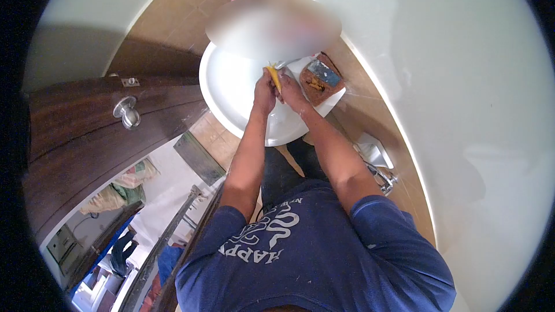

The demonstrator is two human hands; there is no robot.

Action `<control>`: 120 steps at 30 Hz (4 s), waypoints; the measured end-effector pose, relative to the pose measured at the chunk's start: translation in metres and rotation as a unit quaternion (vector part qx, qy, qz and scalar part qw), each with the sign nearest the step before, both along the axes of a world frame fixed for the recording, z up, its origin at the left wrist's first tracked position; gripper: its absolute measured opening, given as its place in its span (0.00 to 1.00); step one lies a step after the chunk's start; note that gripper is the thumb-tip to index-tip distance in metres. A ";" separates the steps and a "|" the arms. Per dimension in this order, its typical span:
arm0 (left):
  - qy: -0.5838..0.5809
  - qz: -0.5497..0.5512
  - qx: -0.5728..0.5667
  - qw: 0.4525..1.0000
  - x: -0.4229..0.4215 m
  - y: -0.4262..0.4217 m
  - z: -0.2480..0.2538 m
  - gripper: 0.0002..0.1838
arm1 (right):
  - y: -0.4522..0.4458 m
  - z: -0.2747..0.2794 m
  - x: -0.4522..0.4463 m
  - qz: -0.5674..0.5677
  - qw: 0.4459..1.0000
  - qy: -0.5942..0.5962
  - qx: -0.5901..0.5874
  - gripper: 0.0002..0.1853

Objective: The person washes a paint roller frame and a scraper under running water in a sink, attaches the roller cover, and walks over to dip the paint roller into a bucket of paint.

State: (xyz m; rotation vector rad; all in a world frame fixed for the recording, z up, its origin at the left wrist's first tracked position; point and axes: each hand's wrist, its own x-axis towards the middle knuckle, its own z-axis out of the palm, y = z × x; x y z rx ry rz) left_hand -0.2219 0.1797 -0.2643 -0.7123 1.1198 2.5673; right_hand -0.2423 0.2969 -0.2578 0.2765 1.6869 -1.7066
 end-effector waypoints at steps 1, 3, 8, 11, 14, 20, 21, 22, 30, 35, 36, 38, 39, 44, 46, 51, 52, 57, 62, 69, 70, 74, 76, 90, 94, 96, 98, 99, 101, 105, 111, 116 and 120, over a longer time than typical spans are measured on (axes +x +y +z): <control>0.000 -0.001 0.006 1.000 -0.004 -0.002 0.001 0.23 | -0.002 0.003 -0.001 -0.005 1.000 -0.013 -0.001 0.24; -0.001 -0.004 -0.028 1.000 -0.011 -0.008 0.008 0.23 | -0.005 0.009 -0.003 -0.018 1.000 0.012 -0.005 0.23; -0.028 0.072 -0.028 0.997 -0.027 -0.014 -0.002 0.20 | -0.010 0.022 0.005 -0.006 0.993 0.098 0.064 0.15; -0.006 0.053 -0.031 0.998 -0.032 -0.017 -0.014 0.23 | -0.004 0.012 0.010 0.013 0.991 0.134 0.001 0.19; -0.009 0.086 -0.019 0.996 -0.036 -0.014 -0.005 0.22 | -0.001 0.018 0.015 -0.010 0.987 0.157 -0.045 0.20; -0.007 0.122 0.011 0.992 -0.043 -0.014 0.001 0.18 | -0.006 0.013 0.003 -0.066 0.993 0.101 -0.015 0.14; -0.001 0.119 0.018 0.993 -0.045 -0.015 0.002 0.19 | -0.011 0.012 -0.001 -0.094 0.992 0.087 -0.013 0.12; 0.003 0.117 0.023 0.993 -0.046 -0.017 0.004 0.19 | -0.017 0.011 -0.004 -0.122 0.990 0.072 -0.011 0.11; 0.016 0.127 0.011 0.992 -0.045 -0.026 0.011 0.17 | -0.035 0.001 -0.003 -0.288 0.952 -0.011 -0.106 0.10; 0.024 0.142 -0.007 0.990 -0.045 -0.026 0.014 0.17 | -0.028 0.006 0.003 -0.221 0.973 0.050 -0.039 0.09; 0.025 0.141 -0.004 0.990 -0.044 -0.026 0.014 0.17 | -0.028 0.006 -0.002 -0.209 0.977 0.031 -0.015 0.09; 0.025 0.140 0.000 0.990 -0.043 -0.024 0.015 0.17 | -0.031 0.007 -0.008 -0.218 0.976 -0.026 0.011 0.10; 0.023 0.136 -0.004 0.990 -0.041 -0.025 0.015 0.17 | -0.034 0.006 -0.011 -0.239 0.969 -0.062 0.013 0.10; 0.043 0.148 -0.014 0.988 -0.043 -0.030 0.009 0.16 | -0.043 0.003 -0.007 -0.321 0.939 -0.063 -0.104 0.10; 0.055 0.154 0.000 0.987 -0.046 -0.030 0.015 0.17 | -0.045 0.007 -0.003 -0.305 0.942 0.018 -0.141 0.10; 0.045 0.142 -0.001 0.989 -0.043 -0.028 0.010 0.17 | -0.037 0.001 -0.008 -0.305 0.945 -0.062 -0.097 0.11; 0.046 0.134 -0.001 0.990 -0.040 -0.027 0.009 0.17 | -0.037 -0.002 -0.009 -0.321 0.939 -0.093 -0.084 0.11; 0.049 0.143 -0.013 0.988 -0.036 -0.027 0.018 0.17 | -0.045 0.005 -0.004 -0.355 0.921 -0.055 -0.148 0.09; 0.045 0.128 -0.033 0.990 -0.034 -0.032 0.019 0.18 | -0.043 0.021 0.003 -0.326 0.936 -0.061 -0.118 0.09; 0.018 0.132 -0.037 0.990 -0.026 -0.020 0.016 0.18 | -0.037 0.011 0.002 -0.314 0.944 -0.086 -0.053 0.11; 0.024 0.128 -0.038 0.991 -0.024 -0.021 0.016 0.18 | -0.038 0.011 0.006 -0.317 0.943 -0.072 -0.071 0.12; 0.032 0.108 -0.053 0.992 -0.021 -0.023 0.017 0.17 | -0.032 0.009 0.025 -0.237 0.968 0.031 -0.069 0.15; 0.034 0.101 -0.054 0.993 -0.019 -0.023 0.014 0.17 | -0.025 0.009 0.029 -0.196 0.978 0.051 -0.055 0.17; 0.084 0.155 -0.058 0.983 -0.041 -0.030 0.014 0.21 | -0.042 0.014 -0.004 -0.378 0.876 -0.122 -0.273 0.10; 0.091 0.177 -0.076 0.977 -0.045 -0.032 0.017 0.21 | -0.049 0.010 -0.010 -0.365 0.884 -0.116 -0.269 0.12; 0.091 0.170 -0.106 0.975 -0.044 -0.031 0.018 0.20 | -0.051 0.012 -0.011 -0.373 0.889 -0.114 -0.241 0.11; 0.092 0.169 -0.122 0.974 -0.042 -0.030 0.018 0.20 | -0.050 0.016 -0.014 -0.379 0.887 -0.126 -0.231 0.10; 0.093 0.172 -0.123 0.973 -0.041 -0.029 0.018 0.21 | -0.049 0.016 -0.016 -0.381 0.883 -0.139 -0.236 0.11; 0.096 0.176 -0.125 0.972 -0.042 -0.028 0.020 0.23 | -0.048 0.017 -0.017 -0.375 0.884 -0.135 -0.245 0.11; 0.093 0.188 -0.118 0.971 -0.042 -0.026 0.018 0.23 | -0.050 0.006 -0.011 -0.367 0.893 -0.095 -0.243 0.12; 0.071 0.183 -0.130 0.972 -0.036 -0.026 0.017 0.22 | -0.048 0.008 -0.004 -0.376 0.895 -0.102 -0.217 0.13; 0.048 0.192 -0.114 0.974 -0.034 -0.021 0.017 0.23 | -0.043 0.011 0.001 -0.401 0.876 -0.111 -0.242 0.13; 0.046 0.192 -0.106 0.975 -0.036 -0.015 0.016 0.24 | -0.052 0.003 0.005 -0.411 0.896 -0.071 -0.156 0.14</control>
